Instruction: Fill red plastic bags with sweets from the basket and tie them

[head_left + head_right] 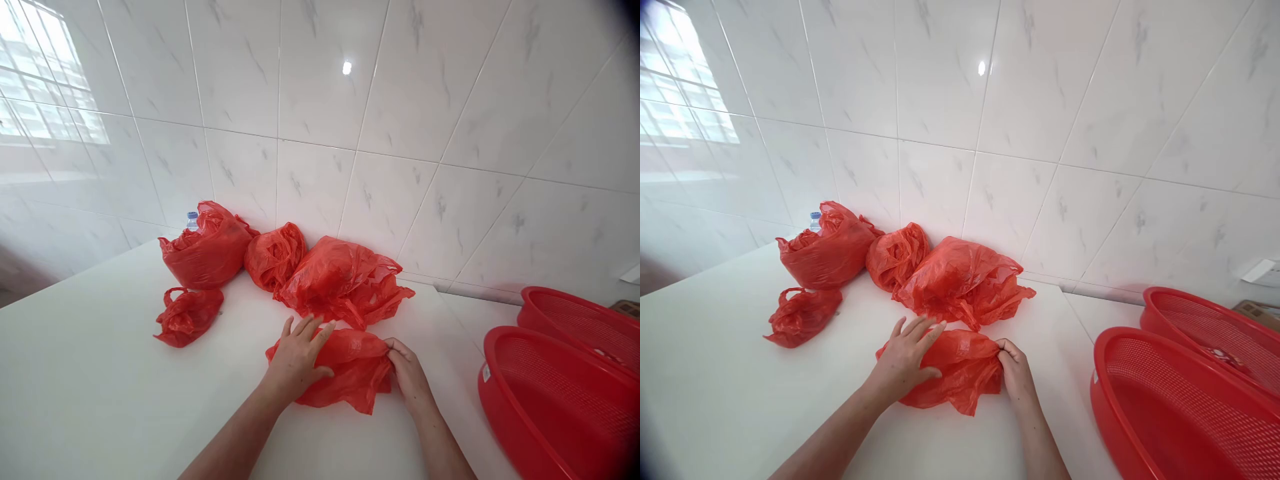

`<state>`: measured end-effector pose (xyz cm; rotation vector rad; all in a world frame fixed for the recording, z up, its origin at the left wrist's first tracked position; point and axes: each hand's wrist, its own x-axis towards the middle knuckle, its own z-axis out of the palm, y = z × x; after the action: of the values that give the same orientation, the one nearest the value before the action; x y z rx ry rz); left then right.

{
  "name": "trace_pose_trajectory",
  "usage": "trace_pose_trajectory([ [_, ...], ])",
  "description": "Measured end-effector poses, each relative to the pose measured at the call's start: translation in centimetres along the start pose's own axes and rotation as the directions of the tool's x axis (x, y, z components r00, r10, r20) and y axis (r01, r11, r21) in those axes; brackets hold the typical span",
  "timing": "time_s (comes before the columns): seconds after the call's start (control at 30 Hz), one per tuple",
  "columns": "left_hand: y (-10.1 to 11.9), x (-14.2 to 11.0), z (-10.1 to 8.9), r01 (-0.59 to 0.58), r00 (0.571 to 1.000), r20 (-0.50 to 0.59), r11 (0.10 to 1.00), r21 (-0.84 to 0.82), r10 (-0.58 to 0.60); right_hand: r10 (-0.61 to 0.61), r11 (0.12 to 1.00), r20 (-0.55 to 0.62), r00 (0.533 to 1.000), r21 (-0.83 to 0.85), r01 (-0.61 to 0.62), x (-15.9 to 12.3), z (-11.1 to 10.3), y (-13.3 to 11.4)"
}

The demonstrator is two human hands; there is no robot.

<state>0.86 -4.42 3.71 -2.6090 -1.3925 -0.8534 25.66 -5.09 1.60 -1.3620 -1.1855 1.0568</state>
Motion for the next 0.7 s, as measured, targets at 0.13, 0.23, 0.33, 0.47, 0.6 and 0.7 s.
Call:
trace_pose_trajectory([
  [0.13,0.0,0.1,1.3,0.257,0.955,0.158,0.966,-0.023,-0.251,-0.265,0.923,-0.337,0.903,-0.359,0.136,-0.7,0.3,-1.1],
  [0.23,0.2,0.1,1.3,0.368,0.925,0.117,0.929,-0.036,-0.362,-0.658,0.699,-0.321,0.681,-0.598,0.393,-2.8,1.6,-2.4],
  [0.33,0.7,0.1,1.2,0.401,0.914,0.094,0.915,-0.049,-0.396,-0.836,0.438,0.001,0.548,-0.601,0.669,-5.6,4.4,-3.2],
  [0.47,1.6,0.1,1.2,0.418,0.905,0.138,0.903,-0.097,-0.403,-0.696,0.361,0.339,0.633,-0.596,0.717,-6.9,8.1,-2.6],
  [0.6,1.5,-0.1,0.9,0.443,0.897,0.138,0.866,-0.234,-0.421,-0.469,0.401,0.163,0.868,-0.836,0.374,-4.0,6.9,-1.2],
  [0.7,0.0,0.0,0.6,0.51,0.86,0.128,0.817,-0.271,-0.494,-0.24,0.39,-0.039,0.97,-0.919,0.06,-1.9,4.0,-0.9],
])
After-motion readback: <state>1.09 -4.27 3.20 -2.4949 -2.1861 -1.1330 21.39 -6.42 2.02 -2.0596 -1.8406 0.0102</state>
